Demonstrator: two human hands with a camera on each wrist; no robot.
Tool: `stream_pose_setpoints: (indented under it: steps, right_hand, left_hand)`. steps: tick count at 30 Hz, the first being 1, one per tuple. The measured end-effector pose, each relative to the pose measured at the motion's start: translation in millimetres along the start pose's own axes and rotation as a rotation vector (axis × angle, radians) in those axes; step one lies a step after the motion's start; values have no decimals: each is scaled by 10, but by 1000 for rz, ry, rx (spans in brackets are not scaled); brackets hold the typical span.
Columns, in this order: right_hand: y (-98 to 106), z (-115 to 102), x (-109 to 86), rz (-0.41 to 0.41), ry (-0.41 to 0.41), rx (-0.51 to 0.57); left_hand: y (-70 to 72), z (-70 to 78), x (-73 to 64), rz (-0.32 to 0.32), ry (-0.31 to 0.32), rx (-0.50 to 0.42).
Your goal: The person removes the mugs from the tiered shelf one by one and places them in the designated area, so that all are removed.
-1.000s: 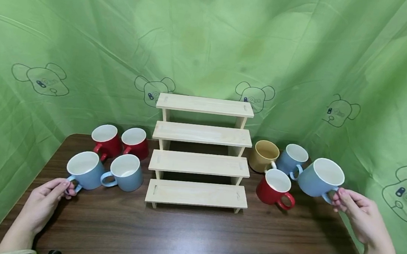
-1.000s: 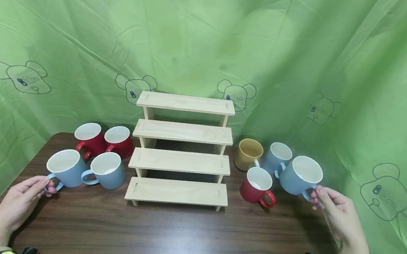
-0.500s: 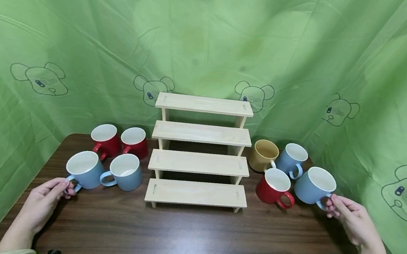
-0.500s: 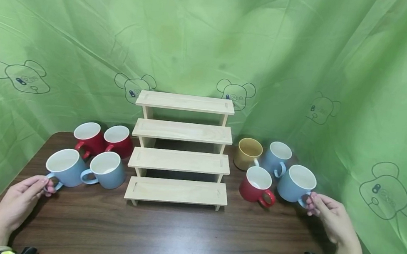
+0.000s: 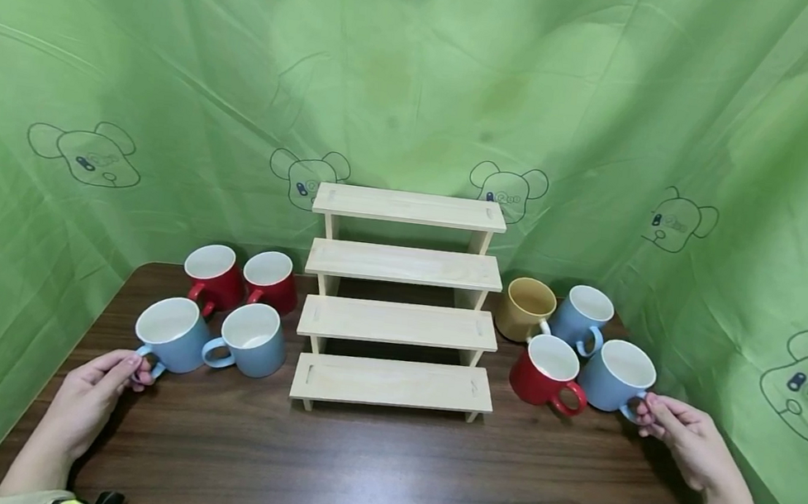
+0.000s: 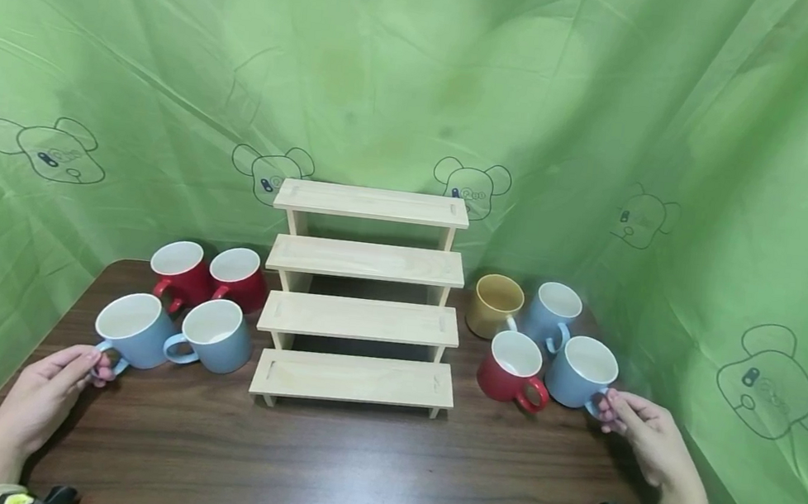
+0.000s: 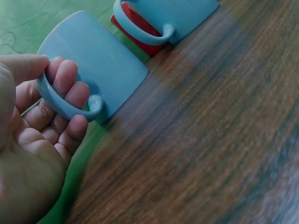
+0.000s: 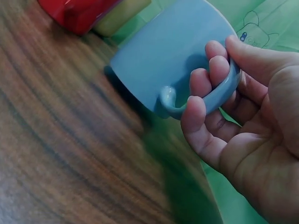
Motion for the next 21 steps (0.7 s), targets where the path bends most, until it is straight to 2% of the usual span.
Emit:
stream_pose_setpoints:
  steps: [7,11,21]
  right_hand:
    - [3,92,15,5,-6,-9]
    - [-9,111,41,34,-19,-9]
    - [-20,93,41,74,-87,-81]
  left_hand:
    - [14,4,-27,7,4,5]
    - [25,20,-42,11,3,9]
    - [26,34,-32,11,-2,5]
Point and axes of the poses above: each hand's wrist, its own x-axis towards the middle knuckle, its own y-axis out of the back of the hand, z = x × y, the point moved 6 cm from there along x, towards the middle knuckle, and after that the axes turned 2 degrees about -y, right-handed, at the moved point
